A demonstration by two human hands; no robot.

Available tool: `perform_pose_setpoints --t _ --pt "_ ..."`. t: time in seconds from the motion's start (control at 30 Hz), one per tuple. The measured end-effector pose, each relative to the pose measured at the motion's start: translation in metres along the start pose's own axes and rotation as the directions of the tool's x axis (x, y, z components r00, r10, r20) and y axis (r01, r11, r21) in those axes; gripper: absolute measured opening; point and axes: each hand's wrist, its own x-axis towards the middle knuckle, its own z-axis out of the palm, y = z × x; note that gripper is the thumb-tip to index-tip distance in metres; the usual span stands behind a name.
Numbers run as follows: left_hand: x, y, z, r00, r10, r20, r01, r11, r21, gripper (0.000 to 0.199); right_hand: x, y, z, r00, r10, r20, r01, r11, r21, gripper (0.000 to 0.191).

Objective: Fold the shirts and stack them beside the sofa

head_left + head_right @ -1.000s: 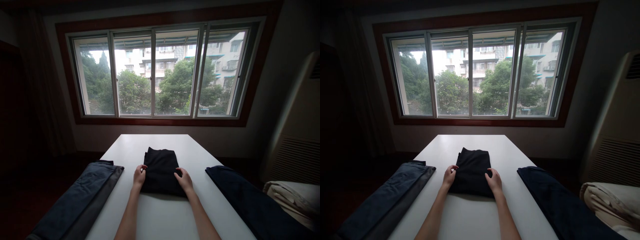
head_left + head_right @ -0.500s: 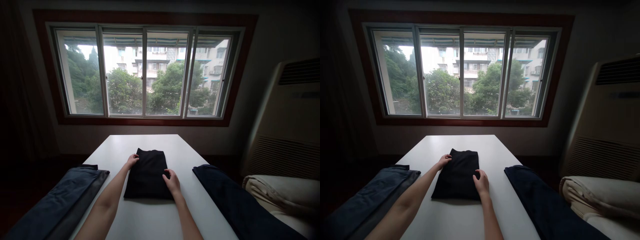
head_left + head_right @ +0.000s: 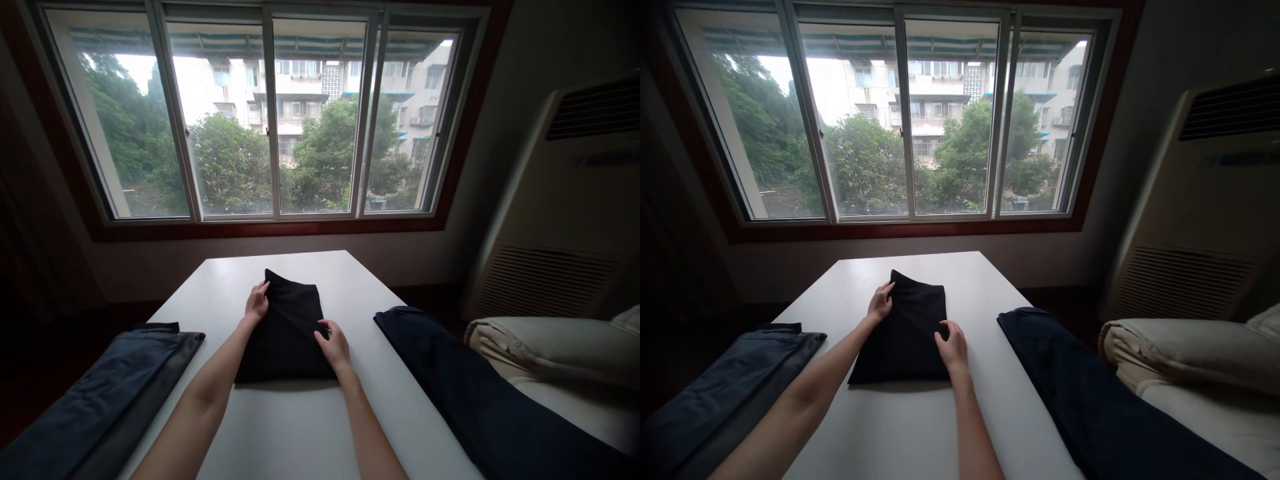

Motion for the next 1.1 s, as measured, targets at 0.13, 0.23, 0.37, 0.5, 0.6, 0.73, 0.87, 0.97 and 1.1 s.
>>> perform_pose_setpoints --t 0.13,0.23,0.37,0.5,0.6,0.73,0.87,0.97,1.1 --pt "-0.007 0.009 -0.008 0.995 -0.078 -0.069 0.092 0.966 0.242 0.068 0.001 0.000 0.000 0.999 0.019 0.033 -0.019 1.000 0.002 0.030" --pt "-0.013 0.009 -0.007 0.984 -0.142 -0.110 0.171 0.931 0.322 0.064 0.001 -0.001 -0.001 0.999 0.024 0.041 -0.024 1.000 -0.014 0.031" --pt "-0.023 0.000 0.003 0.967 -0.226 0.114 0.183 0.936 0.301 0.050 0.002 -0.001 -0.001 0.998 0.020 0.052 -0.019 1.000 -0.016 0.031" --pt "-0.033 -0.013 0.003 0.935 -0.311 0.171 0.250 0.919 0.304 0.051 0.002 0.001 0.000 0.999 0.012 0.050 -0.012 1.000 -0.003 0.031" --pt "-0.044 -0.021 -0.010 0.933 -0.310 0.182 0.249 0.922 0.295 0.049 0.002 0.001 -0.001 0.998 0.011 0.056 -0.011 1.000 -0.008 0.031" --pt "-0.070 -0.025 -0.030 0.941 -0.292 0.169 0.239 0.930 0.279 0.043 0.001 -0.011 -0.004 0.997 -0.033 0.077 0.039 0.996 -0.074 0.030" --pt "-0.099 -0.021 -0.043 0.950 -0.284 0.127 0.248 0.938 0.244 0.039 -0.008 -0.043 -0.008 0.973 -0.070 0.221 0.111 0.978 -0.179 0.035" --pt "-0.116 -0.017 -0.050 0.962 -0.266 0.054 0.258 0.958 0.121 0.034 -0.021 -0.074 -0.007 0.890 -0.083 0.448 0.206 0.950 -0.233 0.055" --pt "-0.126 -0.017 -0.054 0.951 -0.307 0.031 0.309 0.949 -0.070 0.034 -0.043 -0.108 0.002 0.702 -0.044 0.711 0.343 0.895 -0.284 0.099"
